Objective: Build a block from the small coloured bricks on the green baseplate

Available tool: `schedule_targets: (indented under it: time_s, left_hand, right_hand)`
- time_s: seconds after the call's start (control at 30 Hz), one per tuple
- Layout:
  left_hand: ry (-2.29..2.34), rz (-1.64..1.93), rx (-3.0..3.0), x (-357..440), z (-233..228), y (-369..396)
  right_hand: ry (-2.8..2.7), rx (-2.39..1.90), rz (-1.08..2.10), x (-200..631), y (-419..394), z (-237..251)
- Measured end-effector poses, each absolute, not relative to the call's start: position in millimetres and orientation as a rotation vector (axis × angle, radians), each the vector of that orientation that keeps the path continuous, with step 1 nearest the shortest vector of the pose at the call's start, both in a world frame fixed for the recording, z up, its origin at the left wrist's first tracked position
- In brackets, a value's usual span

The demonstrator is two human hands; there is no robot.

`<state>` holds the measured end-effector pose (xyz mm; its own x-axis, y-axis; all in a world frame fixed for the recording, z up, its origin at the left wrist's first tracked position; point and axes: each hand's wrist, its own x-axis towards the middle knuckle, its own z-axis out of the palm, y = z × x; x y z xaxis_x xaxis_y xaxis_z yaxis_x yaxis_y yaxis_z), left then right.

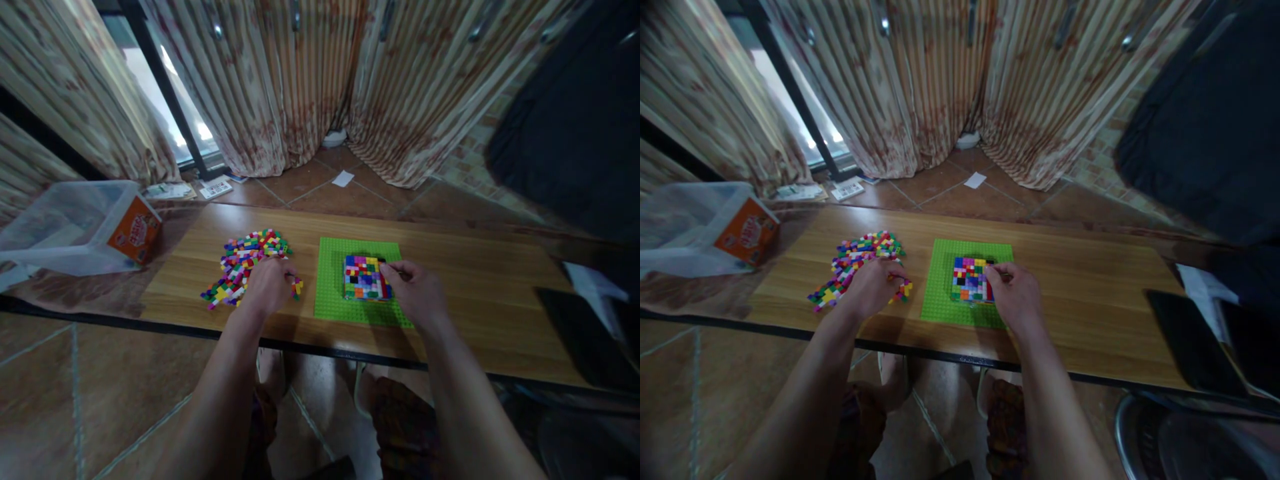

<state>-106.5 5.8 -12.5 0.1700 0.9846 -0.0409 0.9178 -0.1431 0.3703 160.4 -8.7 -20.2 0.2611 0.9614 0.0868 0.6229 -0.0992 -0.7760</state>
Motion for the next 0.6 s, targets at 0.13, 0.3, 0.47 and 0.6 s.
schedule_targets:
  time_s: [0.13,0.3,0.47,0.6]
  left_hand:
    - [1.82,0.467,2.091,-106.3,-9.9,5.7]
    - [1.535,0.902,1.685,-90.4,-13.3,5.4]
    - [1.187,1.072,1.084,-49.9,-12.4,-5.6]
    - [0.94,1.045,0.724,-30.3,-10.9,-13.3]
  right_hand:
    - [-1.394,-1.784,0.563,160.4,-9.0,-17.3]
    - [-1.308,-1.593,0.614,153.3,-10.0,-16.3]
    - [-1.461,-1.339,0.728,139.9,-16.4,-11.4]
    - [-1.618,-1.218,0.778,132.9,-22.5,-5.4]
